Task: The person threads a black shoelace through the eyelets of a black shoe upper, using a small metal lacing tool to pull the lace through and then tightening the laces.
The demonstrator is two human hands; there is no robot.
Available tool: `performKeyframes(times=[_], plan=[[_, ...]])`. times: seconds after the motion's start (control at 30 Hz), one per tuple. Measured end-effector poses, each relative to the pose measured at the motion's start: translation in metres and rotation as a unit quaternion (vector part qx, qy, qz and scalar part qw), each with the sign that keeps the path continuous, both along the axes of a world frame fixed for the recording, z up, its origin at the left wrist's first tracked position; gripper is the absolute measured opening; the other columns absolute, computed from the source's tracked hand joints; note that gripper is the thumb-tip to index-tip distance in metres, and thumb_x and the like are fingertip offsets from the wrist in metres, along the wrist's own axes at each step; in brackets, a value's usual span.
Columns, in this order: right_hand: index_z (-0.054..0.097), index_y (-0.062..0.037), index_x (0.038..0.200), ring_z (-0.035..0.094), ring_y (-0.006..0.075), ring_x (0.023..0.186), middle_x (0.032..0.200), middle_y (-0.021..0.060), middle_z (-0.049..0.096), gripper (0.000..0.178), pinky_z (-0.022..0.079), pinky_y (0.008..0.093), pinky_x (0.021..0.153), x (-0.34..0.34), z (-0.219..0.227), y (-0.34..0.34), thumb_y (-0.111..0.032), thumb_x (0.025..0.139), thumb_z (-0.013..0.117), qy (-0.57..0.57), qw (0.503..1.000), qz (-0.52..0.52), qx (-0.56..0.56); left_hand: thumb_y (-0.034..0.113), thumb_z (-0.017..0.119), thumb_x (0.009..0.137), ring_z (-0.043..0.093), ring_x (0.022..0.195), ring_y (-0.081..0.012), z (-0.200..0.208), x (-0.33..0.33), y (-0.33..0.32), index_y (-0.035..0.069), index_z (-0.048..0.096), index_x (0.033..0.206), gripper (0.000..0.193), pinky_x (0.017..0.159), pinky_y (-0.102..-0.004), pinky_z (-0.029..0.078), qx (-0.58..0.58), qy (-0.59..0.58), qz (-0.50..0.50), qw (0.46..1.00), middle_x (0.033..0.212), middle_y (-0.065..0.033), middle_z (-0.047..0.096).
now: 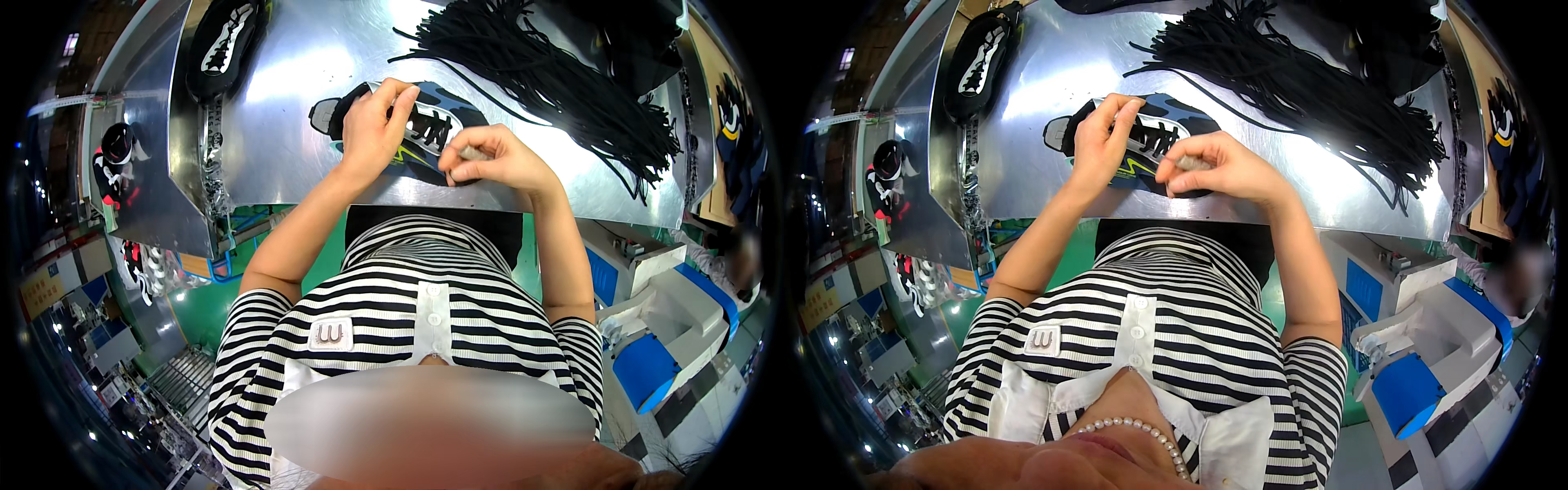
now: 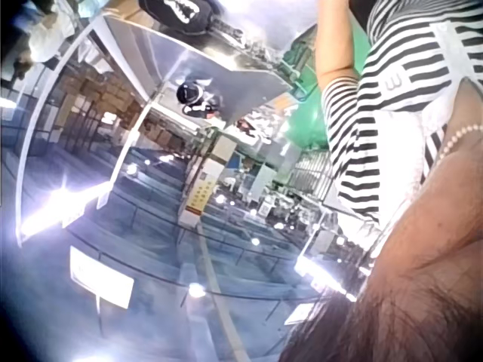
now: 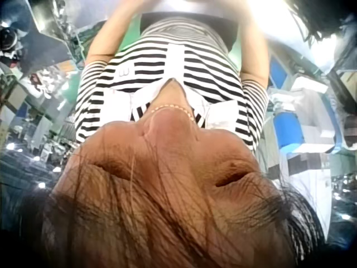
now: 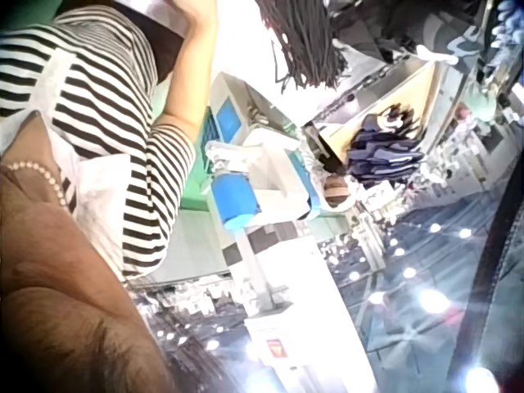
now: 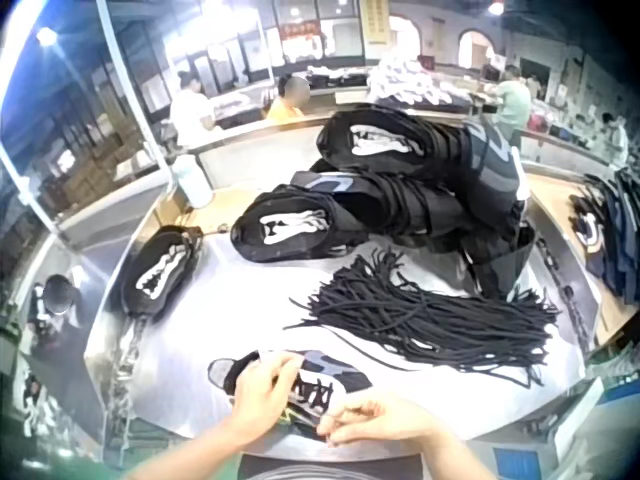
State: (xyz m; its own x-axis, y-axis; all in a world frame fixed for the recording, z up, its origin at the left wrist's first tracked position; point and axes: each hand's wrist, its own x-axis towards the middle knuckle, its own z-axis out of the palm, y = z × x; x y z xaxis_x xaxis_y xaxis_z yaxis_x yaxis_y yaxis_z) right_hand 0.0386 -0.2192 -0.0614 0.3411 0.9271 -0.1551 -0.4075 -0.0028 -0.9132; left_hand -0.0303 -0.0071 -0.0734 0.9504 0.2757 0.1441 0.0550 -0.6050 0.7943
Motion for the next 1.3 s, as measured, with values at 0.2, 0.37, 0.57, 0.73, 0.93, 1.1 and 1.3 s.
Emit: performKeyframes(times=[0.2,0.37,0.57,0.73,0.93,1.1,1.3], plan=[[0.070,0.0000,0.097,0.059,0.0073,0.072,0.086,0.0045,0.069,0.016,0.043,0.0183,0.061,0.002,0.004,0.014,-0.008,0.084,0.072,-0.014,0.992,-0.107,0.071,0.030,0.069,0.087,0.061,0.071,-0.0280,-0.003,0.001,-0.001,0.009,0.067,0.099,0.023,0.069,-0.0389,0.047,-0.019,-0.035,-0.005,0.999,0.076,-0.0102,0.067],[0.072,-0.0019,0.098,0.063,0.0063,0.082,0.094,0.0013,0.071,0.012,0.049,0.0212,0.071,-0.005,-0.025,0.053,-0.005,0.087,0.070,-0.194,0.911,-0.354,-0.087,0.021,0.067,0.091,0.064,0.083,-0.0178,-0.004,-0.002,-0.001,0.004,0.064,0.108,0.025,0.076,-0.0294,0.048,-0.029,-0.016,-0.045,0.998,0.089,-0.0085,0.070],[0.068,0.0007,0.093,0.060,0.0081,0.078,0.088,0.0002,0.066,0.010,0.048,0.0224,0.072,-0.006,-0.028,0.054,-0.004,0.085,0.069,-0.202,0.926,-0.311,-0.065,0.037,0.070,0.087,0.058,0.066,-0.0251,-0.005,-0.006,0.000,0.010,0.066,0.105,0.033,0.074,-0.0371,0.043,0.023,-0.078,-0.048,0.996,0.071,-0.0060,0.064],[0.068,0.0007,0.100,0.061,0.0085,0.081,0.093,0.0040,0.065,0.013,0.048,0.0222,0.076,-0.004,-0.015,0.047,-0.004,0.088,0.067,-0.233,0.916,-0.315,-0.088,0.020,0.077,0.080,0.062,0.073,-0.0210,-0.003,-0.007,0.002,0.007,0.066,0.105,0.031,0.072,-0.0319,0.047,0.046,-0.058,-0.065,0.995,0.093,-0.0053,0.071],[0.063,-0.0010,0.096,0.067,0.0167,0.072,0.083,0.0080,0.068,0.011,0.052,0.0272,0.064,-0.028,-0.005,0.030,-0.010,0.091,0.067,-0.370,0.860,-0.316,-0.155,0.019,0.077,0.081,0.060,0.075,-0.0195,0.002,-0.010,0.000,0.008,0.066,0.105,0.029,0.075,-0.0311,0.045,0.057,-0.042,-0.055,0.996,0.096,-0.0033,0.071],[0.063,-0.0017,0.093,0.067,0.0186,0.067,0.078,0.0093,0.068,0.010,0.051,0.0270,0.061,-0.027,-0.005,0.030,-0.010,0.090,0.068,-0.398,0.846,-0.308,-0.175,0.020,0.077,0.081,0.060,0.078,-0.0196,-0.001,-0.010,-0.002,0.009,0.066,0.105,0.029,0.080,-0.0315,0.042,0.056,-0.038,-0.041,0.997,0.098,-0.0021,0.071],[0.059,-0.0007,0.097,0.068,0.0245,0.063,0.073,0.0117,0.068,0.015,0.051,0.0314,0.057,-0.021,-0.006,0.032,-0.010,0.088,0.068,-0.438,0.835,-0.292,-0.159,0.011,0.071,0.083,0.059,0.071,-0.0203,0.005,-0.011,-0.006,0.006,0.065,0.110,0.028,0.068,-0.0302,0.045,0.026,-0.048,-0.063,0.997,0.093,-0.0063,0.071]])
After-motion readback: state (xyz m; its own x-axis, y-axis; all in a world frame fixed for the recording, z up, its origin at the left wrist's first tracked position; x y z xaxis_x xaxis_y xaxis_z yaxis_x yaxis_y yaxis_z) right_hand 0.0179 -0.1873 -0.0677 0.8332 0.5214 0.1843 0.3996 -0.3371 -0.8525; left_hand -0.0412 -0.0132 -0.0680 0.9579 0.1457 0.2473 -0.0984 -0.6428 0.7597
